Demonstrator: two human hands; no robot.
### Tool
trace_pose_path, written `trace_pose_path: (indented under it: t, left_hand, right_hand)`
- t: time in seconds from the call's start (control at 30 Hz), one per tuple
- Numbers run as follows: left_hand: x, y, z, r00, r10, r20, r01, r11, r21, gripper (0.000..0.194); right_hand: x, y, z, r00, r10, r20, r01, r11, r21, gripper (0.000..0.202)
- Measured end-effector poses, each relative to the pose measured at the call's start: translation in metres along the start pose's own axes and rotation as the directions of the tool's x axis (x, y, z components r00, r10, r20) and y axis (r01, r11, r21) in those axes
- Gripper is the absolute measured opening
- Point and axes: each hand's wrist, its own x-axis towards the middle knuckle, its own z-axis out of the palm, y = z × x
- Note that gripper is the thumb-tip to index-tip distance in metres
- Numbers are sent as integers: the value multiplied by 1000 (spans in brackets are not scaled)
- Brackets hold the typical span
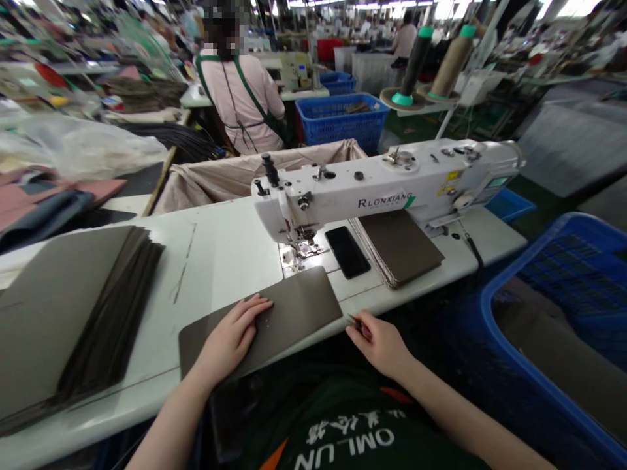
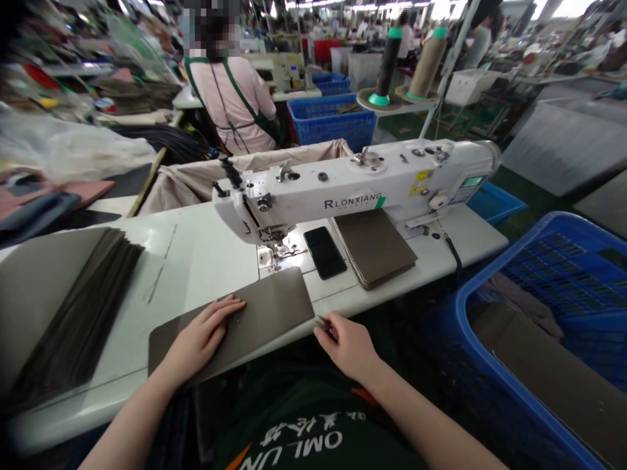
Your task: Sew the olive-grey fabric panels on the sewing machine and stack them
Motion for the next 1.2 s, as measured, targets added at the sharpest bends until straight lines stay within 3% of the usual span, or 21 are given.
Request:
trace_pose_path:
  t: [0.1,0.2,0.57,0.83,1.07,1.13,1.2]
  left_hand:
    - [11,2,4,999,37,16,-36,999,-12,44]
    - [12,2,6,999,38,21,-37,999,-14,44]
    - [11,2,4,999,35,14,-34,999,-40,42]
    - [11,4,3,1000,21,4,-20,997,-77,40]
    - [13,-5,-14,995,-94,-33,81,955,-285,38]
    - [15,-8,-22,986,-153,-67,135,965,-225,40]
    - [18,-9,-28,975,-209,-80,200,974,-103,46]
  right_hand:
    - [-24,11,9,997,68,45,-67,998,-22,20]
    - [-30,20,19,993,114,41,-111,992,-60,18]
    - [-7,11,20,1000,6,30,0,983,-186,25]
    - [-1,6,19,998,14,53,0,966,-257,29]
    - [-6,16,2,989,43,-141,-50,998,-41,30]
    - [-7,16,-2,993,-26,-114,17,997,-76,31]
    - [-6,15,-1,990,-139,-4,136,978,-157,41]
